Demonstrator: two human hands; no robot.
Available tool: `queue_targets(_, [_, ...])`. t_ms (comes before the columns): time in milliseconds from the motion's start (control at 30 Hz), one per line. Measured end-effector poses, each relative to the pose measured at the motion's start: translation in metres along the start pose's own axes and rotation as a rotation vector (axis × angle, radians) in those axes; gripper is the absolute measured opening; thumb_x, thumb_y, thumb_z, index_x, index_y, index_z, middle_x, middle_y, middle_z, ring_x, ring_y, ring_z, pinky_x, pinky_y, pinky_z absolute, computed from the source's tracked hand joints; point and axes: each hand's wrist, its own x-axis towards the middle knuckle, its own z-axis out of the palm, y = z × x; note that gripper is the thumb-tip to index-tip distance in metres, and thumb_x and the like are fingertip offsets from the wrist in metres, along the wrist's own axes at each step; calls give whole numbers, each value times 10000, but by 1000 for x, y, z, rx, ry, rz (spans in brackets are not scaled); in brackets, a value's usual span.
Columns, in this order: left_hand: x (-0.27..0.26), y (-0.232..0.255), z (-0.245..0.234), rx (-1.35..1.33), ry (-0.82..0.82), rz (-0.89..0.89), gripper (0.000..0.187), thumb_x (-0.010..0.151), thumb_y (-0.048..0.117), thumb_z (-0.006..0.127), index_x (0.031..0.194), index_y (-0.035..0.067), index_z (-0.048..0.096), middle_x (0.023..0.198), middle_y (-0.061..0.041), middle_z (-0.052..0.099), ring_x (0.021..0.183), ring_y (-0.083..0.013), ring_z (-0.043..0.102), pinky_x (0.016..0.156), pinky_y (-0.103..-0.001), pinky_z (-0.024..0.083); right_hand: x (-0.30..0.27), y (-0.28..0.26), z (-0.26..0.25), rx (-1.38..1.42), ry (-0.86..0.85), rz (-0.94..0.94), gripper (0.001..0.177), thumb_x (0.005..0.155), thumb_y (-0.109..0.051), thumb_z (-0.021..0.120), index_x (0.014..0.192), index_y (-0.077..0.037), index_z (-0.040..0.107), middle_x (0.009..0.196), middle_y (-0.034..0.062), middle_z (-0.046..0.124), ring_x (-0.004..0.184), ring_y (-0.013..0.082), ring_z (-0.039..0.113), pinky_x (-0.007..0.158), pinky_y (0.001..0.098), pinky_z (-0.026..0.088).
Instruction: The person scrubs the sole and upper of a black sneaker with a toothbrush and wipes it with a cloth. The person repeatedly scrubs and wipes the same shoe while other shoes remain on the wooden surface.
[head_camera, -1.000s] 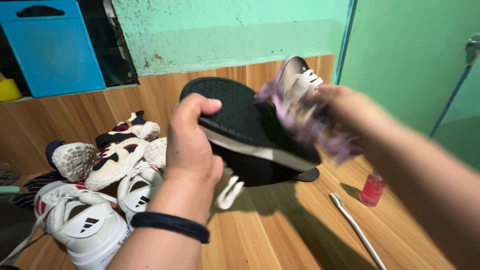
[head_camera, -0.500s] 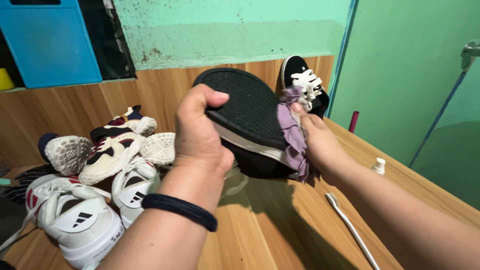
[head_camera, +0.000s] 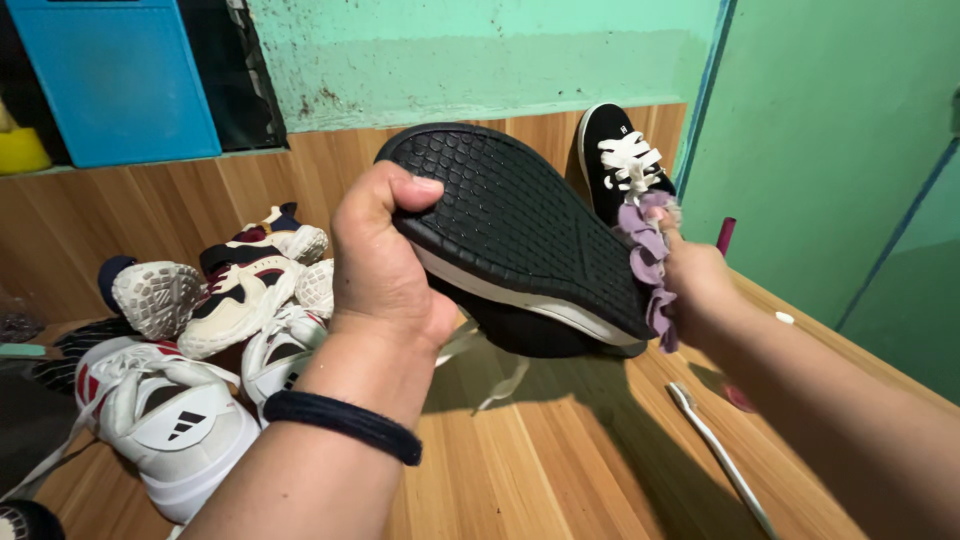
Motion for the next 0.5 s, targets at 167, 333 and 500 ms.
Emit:
queue_targets(167, [5, 15, 5, 28, 229, 109, 174, 669, 169, 613, 797, 54, 634, 855, -100, 692, 806, -288, 658, 800, -424, 571, -9, -16, -6, -98, -99, 55, 540, 1009, -585, 450, 1071, -97, 674, 719, 84, 644, 486, 207, 553, 415, 404, 416])
queue_targets(333, [20, 11, 17, 11, 359, 131, 149, 635, 181, 634, 727, 79, 576, 787, -93, 659, 743, -289, 645, 723, -426, 560, -47, -11, 3, -479, -154, -756, 487, 1003, -519, 575, 1133, -57, 660, 847, -30, 696, 731, 48, 605, 628, 227, 477])
queue_targets(500, [28, -1, 32, -4, 521, 44, 188, 609, 196, 645, 683, 114, 492, 714, -61, 578, 643, -274, 578, 606, -420, 498, -88, -24, 31, -321, 46, -619, 417, 1082, -345, 563, 963, 29, 701, 720, 41, 587, 637, 100, 452, 563, 302, 402])
